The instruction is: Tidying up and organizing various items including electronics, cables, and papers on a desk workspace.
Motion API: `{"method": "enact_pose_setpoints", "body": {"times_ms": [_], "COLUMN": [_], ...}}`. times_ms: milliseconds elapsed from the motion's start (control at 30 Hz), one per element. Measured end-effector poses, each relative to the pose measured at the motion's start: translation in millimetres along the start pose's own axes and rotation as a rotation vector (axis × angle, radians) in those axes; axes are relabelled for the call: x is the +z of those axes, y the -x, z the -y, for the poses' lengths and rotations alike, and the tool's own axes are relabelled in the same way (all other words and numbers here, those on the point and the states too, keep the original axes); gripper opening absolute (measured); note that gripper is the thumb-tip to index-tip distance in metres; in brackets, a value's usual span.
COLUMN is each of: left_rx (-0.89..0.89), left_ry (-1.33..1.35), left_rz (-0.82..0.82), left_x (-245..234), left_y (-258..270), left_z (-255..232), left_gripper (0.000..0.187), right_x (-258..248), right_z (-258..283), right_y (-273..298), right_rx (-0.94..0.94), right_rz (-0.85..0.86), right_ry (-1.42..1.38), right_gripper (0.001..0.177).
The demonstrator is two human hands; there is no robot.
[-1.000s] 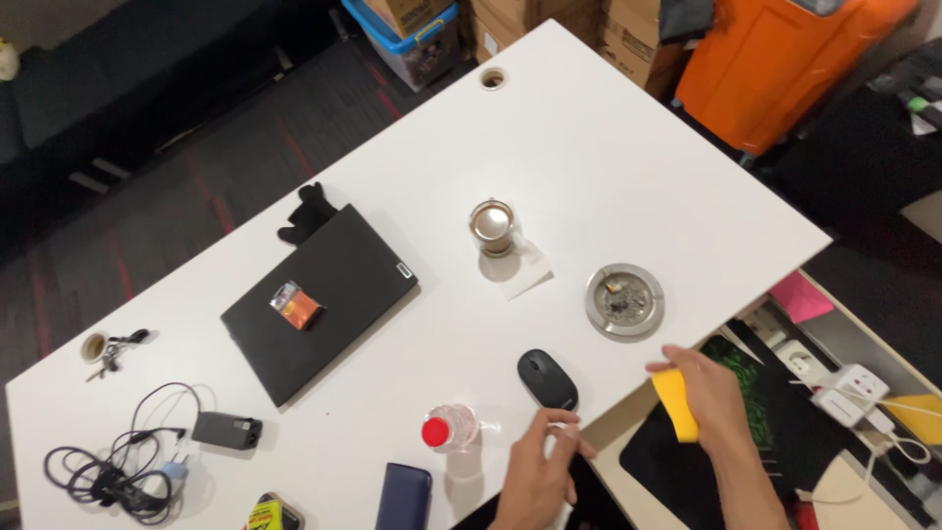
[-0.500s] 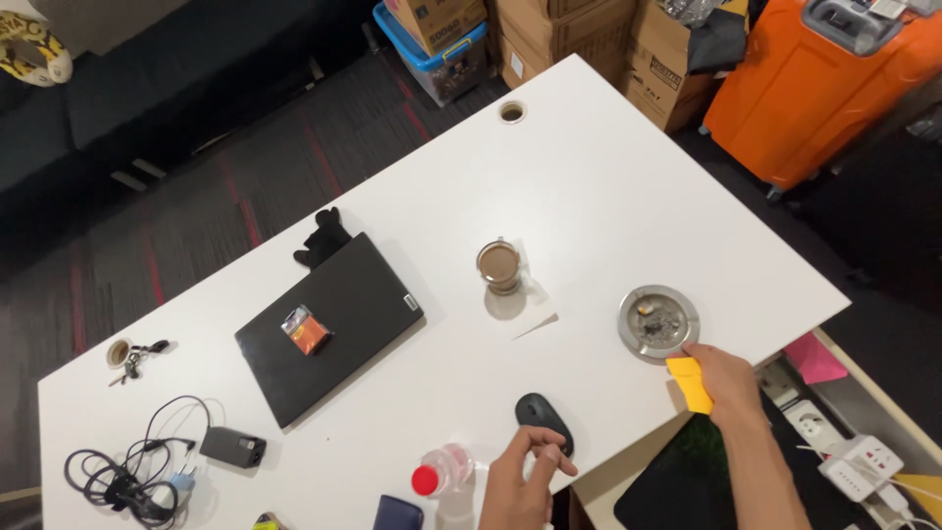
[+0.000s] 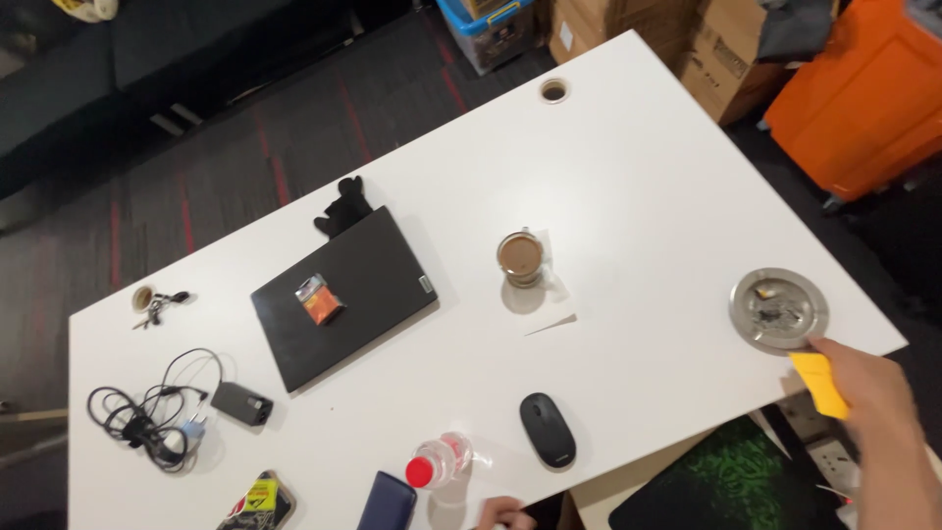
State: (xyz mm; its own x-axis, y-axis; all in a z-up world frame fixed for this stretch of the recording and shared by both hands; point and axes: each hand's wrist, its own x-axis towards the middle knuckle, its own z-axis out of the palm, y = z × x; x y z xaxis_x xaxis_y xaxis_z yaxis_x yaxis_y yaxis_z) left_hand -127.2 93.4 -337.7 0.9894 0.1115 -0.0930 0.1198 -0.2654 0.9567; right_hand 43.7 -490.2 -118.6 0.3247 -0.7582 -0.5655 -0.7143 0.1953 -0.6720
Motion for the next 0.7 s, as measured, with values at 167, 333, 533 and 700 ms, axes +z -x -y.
{"method": "enact_pose_setpoints", "body": {"times_ms": [167,333,533,700], "left_rx": [0.007,-0.254,-0.215,-0.157], "left_ry": [-0.198,-0.336,-0.325,-0.368], "left_rz": [-0.315,-0.099,0.008,0.031], "left_x": [-73.8,-65.6,-63.4,-69.3], "left_y": [-60.0,-112.0,-127.1,-160.4], "left_z": [-46.2,-299.4,-330.4,-324.4], "left_gripper": [0.082,0.1,0.063,0.053], "right_x": [2.9,114.7,177.6,160.8], "right_z": [-37.5,-32.4,-29.5,-31.0], "right_y": [56.2,267.9,339.5,307.2], "right_rx": [-0.319,-0.502,-0.448,-0.431], "right_rz": [-0.134,0.124,0.323,0.258], "right_ry": [0.553,0.759,0.923,0.949], "right_gripper": [0.049,0.068,0.09,0.074]}}
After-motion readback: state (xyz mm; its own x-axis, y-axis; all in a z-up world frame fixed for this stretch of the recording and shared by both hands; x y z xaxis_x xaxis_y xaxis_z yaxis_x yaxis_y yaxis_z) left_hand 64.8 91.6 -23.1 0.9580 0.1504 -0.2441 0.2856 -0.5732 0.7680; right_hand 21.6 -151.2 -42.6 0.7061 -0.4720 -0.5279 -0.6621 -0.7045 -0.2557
